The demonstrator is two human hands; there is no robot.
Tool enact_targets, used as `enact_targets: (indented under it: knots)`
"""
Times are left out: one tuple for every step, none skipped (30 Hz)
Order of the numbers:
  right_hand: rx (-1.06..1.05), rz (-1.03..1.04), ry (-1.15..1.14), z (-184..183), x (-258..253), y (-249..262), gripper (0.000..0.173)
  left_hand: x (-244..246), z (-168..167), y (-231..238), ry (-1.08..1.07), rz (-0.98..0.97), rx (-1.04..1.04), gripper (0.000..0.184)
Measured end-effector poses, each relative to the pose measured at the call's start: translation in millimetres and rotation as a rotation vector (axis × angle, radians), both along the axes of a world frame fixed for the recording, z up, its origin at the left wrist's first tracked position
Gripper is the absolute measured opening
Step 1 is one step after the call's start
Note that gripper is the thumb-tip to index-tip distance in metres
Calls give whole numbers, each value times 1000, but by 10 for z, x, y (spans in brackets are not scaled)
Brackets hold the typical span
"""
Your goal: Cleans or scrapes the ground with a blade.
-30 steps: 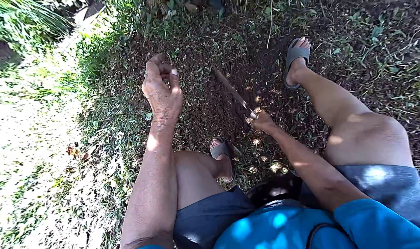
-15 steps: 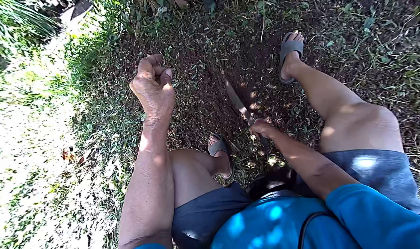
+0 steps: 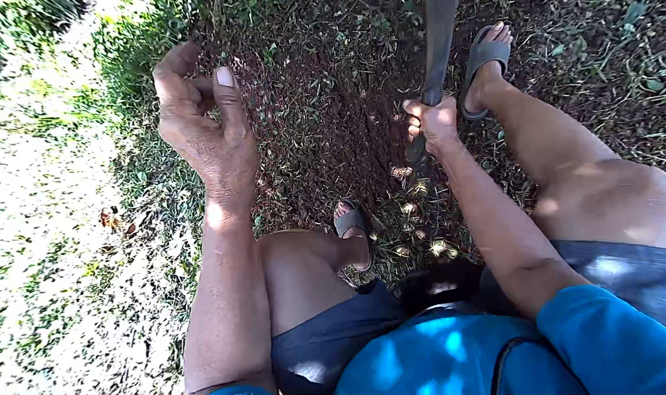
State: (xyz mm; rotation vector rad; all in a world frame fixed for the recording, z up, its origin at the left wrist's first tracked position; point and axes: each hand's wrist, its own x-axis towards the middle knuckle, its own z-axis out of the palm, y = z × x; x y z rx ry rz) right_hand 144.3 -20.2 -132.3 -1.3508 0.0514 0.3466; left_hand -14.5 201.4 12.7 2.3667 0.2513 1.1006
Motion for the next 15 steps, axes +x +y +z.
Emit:
enact_targets:
  knots:
    - [75,-53,-2,79,78,111,22,-17,1,30,-48,-19,3,45]
    - [130,-90,8,89,141,232,23,-29,2,56,-87,-32,15,44]
    - [164,-117,26,26,180,361,24,-35,5,65,-112,-42,31,44]
    - [156,-122,65,-95,172,486,21,-32,7,63,-128,-47,41,43]
    - [93,-93,128,-267,116,595,17,-22,4,52,-140,-54,44,41]
    - [-17,-17,198,-490,18,669,14,-5,0,32,-140,-64,38,40]
    - [-185,105,264,-729,-102,701,13,10,-1,5,-132,-74,31,39]
    - [-409,289,330,-938,-209,692,10,17,-3,-24,-114,-80,25,40]
    - [-644,503,365,-1091,-296,658,8,15,-8,-52,-84,-79,15,40]
    - [-810,681,377,-1189,-375,628,13,15,-14,-72,-58,-73,7,41]
    - [-874,764,381,-1242,-467,603,19,19,-10,-78,-36,-65,-2,42]
    - [-889,791,362,-1273,-550,565,19,17,3,-72,-18,-54,-5,43]
    - [-894,795,333,-1280,-585,496,18,11,-1,-64,-16,-49,-9,43]
    - [-924,803,307,-1235,-588,420,18,0,-11,-53,-20,-44,-13,42]
    - [-962,812,288,-1155,-581,343,21,-11,-16,-45,-20,-42,-14,42]
